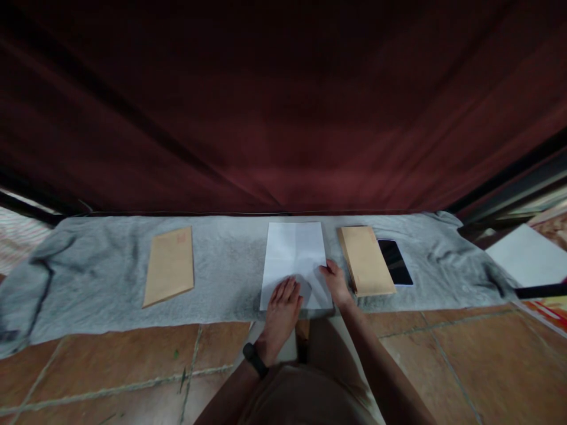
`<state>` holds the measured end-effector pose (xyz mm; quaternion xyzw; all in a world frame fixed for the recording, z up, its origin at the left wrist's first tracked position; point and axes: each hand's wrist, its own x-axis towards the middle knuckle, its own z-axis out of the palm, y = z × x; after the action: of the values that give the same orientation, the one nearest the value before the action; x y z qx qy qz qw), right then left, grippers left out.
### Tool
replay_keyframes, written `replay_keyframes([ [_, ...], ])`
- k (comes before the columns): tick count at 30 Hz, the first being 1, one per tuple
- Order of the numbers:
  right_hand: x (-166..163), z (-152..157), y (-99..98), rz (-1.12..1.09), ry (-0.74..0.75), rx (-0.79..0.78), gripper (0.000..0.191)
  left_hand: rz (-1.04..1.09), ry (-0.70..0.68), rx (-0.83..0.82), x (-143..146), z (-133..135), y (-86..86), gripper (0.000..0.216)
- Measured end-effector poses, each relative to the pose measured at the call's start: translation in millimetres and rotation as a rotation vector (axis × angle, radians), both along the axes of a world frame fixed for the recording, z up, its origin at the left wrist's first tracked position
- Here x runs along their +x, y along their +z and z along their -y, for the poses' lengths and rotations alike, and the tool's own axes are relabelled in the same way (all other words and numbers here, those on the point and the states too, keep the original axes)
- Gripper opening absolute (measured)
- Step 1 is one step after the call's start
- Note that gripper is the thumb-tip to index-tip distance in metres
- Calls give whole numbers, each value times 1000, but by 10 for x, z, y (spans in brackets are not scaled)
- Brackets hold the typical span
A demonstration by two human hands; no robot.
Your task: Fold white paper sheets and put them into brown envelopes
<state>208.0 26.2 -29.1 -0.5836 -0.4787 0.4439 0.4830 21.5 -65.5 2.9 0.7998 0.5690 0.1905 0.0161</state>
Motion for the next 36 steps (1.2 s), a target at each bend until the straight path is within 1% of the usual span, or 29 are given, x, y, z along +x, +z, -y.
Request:
replay_keyframes([
  [3, -36, -54, -40, 44, 8, 17, 25, 11, 29, -19, -105, -57, -55, 38],
  [8, -13, -197, -50, 118, 23, 43, 21, 17, 32, -47, -124, -77, -112, 37],
  [11, 39, -183, -16, 229, 2, 77, 29, 33, 21, -55, -132, -75, -140, 37],
  [15, 24, 21, 91, 447, -52, 165, 41, 70, 11, -51, -156, -79, -161, 38],
  [17, -67, 147, 151, 567, -8, 247, 43, 81, 0, -38, -142, -91, -161, 43],
  [18, -136, 203, 176, 607, 45, 288, 44, 81, -6, -33, -126, -101, -158, 46],
  [20, -304, 286, 208, 618, 155, 339, 45, 65, -18, -32, -81, -131, -152, 55],
  [22, -477, 329, 215, 604, 252, 352, 46, 25, -49, -52, -37, -168, -152, 61],
  [25, -644, 340, 197, 614, 338, 360, 48, -42, -94, -83, -10, -212, -169, 61],
  [29, -619, 345, 151, 695, 386, 369, 48, -81, -88, -81, -44, -218, -171, 61],
  [36, -368, 412, 40, 876, 329, 346, 53, -105, -33, -76, -144, -166, -85, 57],
])
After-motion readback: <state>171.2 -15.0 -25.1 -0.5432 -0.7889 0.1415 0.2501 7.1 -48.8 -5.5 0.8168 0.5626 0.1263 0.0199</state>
